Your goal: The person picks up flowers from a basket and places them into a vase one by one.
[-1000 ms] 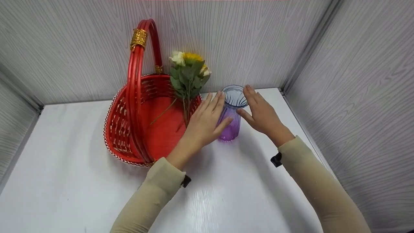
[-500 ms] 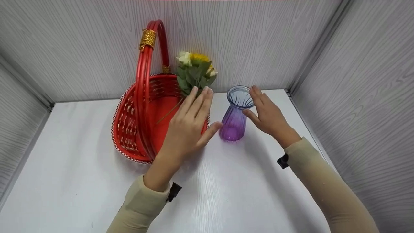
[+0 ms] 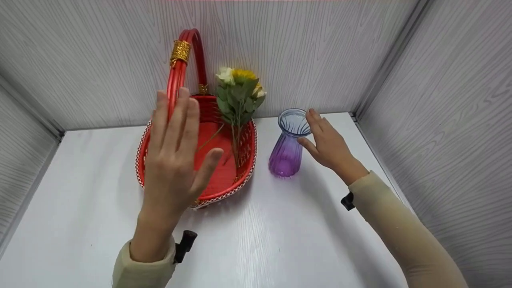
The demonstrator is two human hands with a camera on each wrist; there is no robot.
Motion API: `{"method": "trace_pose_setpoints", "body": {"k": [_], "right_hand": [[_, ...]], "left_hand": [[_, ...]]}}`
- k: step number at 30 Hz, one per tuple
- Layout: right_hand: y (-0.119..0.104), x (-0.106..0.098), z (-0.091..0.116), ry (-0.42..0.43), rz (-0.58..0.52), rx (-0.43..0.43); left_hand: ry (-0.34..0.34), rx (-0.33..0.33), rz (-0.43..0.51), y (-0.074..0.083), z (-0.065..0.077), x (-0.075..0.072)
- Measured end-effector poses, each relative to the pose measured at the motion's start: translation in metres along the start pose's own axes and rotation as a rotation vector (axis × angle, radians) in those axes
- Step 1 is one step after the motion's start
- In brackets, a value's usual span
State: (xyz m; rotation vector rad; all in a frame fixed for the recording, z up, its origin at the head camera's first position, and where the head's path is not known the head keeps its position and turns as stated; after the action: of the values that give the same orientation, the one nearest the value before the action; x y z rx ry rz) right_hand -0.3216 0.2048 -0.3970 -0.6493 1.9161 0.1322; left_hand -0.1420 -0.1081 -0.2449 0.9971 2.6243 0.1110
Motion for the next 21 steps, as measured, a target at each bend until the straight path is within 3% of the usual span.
{"method": "trace_pose_setpoints", "body": {"k": [4, 12, 16, 21], "right_hand": [[0.000, 0.001, -0.001, -0.002, 0.001, 0.000], [0.001, -0.002, 0.000, 0.005, 0.001, -0.007], [0.001, 0.000, 0.000, 0.007, 0.009, -0.010], [0.000, 0.002, -0.001, -0.007, 0.017, -0.002]], "left_hand": [[0.050, -0.070, -0.036, -0.023, 0.004, -0.017], [0.051, -0.200, -0.130, -0.070, 0.019, -0.035], [-0.006, -0.284, -0.169, -0.104, 0.043, -0.031], [-0.113, -0.375, -0.185, -0.141, 0.078, -0.013]]}}
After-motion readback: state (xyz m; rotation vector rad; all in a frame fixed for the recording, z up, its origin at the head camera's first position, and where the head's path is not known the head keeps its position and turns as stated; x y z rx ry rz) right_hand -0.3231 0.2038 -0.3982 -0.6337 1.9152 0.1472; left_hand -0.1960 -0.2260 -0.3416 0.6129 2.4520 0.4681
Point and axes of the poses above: each hand's wrist, its own z-axis away from the middle knuckle, its own x-axis out of the palm, y = z × x, the point moved 7 cm from there along -z, towards the middle knuckle, and after that the axes turned 9 degrees about y, right-handed, at the moved point
